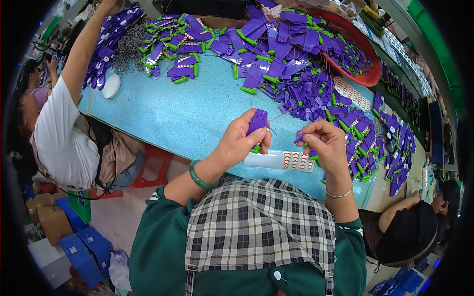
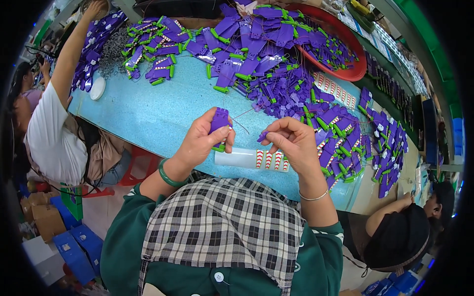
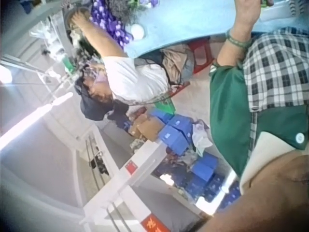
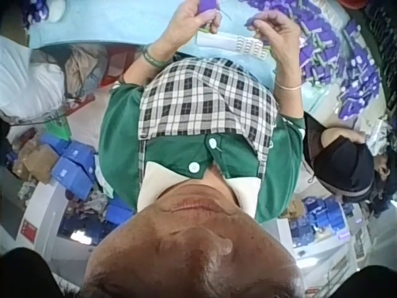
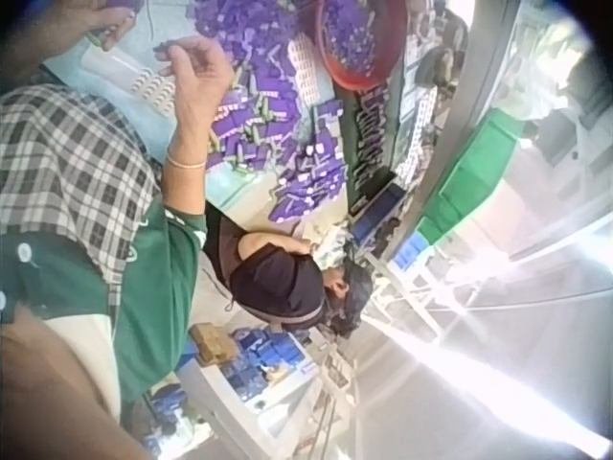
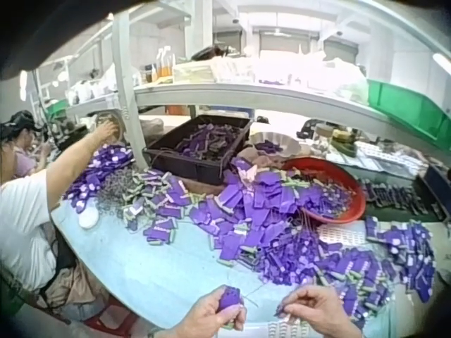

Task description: The person peels stickers from a backing sheet and attaches them onto plastic toy parts, pressing them firmly into place and setting the assembled pieces on the table.

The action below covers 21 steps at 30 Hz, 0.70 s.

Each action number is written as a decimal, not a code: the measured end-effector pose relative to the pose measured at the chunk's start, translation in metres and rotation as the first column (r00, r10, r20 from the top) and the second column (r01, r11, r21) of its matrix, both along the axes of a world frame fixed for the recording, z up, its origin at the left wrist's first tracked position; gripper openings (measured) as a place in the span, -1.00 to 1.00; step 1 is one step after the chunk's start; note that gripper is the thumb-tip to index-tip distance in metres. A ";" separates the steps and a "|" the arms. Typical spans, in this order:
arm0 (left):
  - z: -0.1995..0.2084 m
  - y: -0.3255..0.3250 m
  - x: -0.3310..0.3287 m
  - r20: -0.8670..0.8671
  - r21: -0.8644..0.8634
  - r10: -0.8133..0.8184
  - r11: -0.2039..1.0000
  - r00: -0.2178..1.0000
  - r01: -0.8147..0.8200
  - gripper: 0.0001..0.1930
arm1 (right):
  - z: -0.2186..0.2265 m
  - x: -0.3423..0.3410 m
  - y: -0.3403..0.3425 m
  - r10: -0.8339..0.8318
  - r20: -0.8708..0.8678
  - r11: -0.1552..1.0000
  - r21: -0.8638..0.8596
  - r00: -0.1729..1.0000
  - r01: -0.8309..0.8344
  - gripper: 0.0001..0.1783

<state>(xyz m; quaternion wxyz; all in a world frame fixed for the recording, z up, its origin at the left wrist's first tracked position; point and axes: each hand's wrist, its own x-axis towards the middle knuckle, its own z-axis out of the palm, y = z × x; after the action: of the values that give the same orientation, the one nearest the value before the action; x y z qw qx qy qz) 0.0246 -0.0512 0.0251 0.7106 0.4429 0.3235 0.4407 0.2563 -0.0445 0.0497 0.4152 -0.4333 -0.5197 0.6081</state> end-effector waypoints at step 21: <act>-0.014 -0.006 0.016 -0.092 0.000 -0.097 0.995 0.991 0.098 -0.60 | -0.025 -0.015 -0.009 0.012 -0.200 0.989 -0.142 0.980 -0.041 -0.85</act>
<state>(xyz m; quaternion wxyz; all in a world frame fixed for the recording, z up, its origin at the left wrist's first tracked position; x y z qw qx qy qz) 0.0406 -0.0574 0.0111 0.7146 0.4796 0.3329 0.3854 0.2417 -0.0531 0.0246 0.4242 -0.3928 -0.4356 0.6900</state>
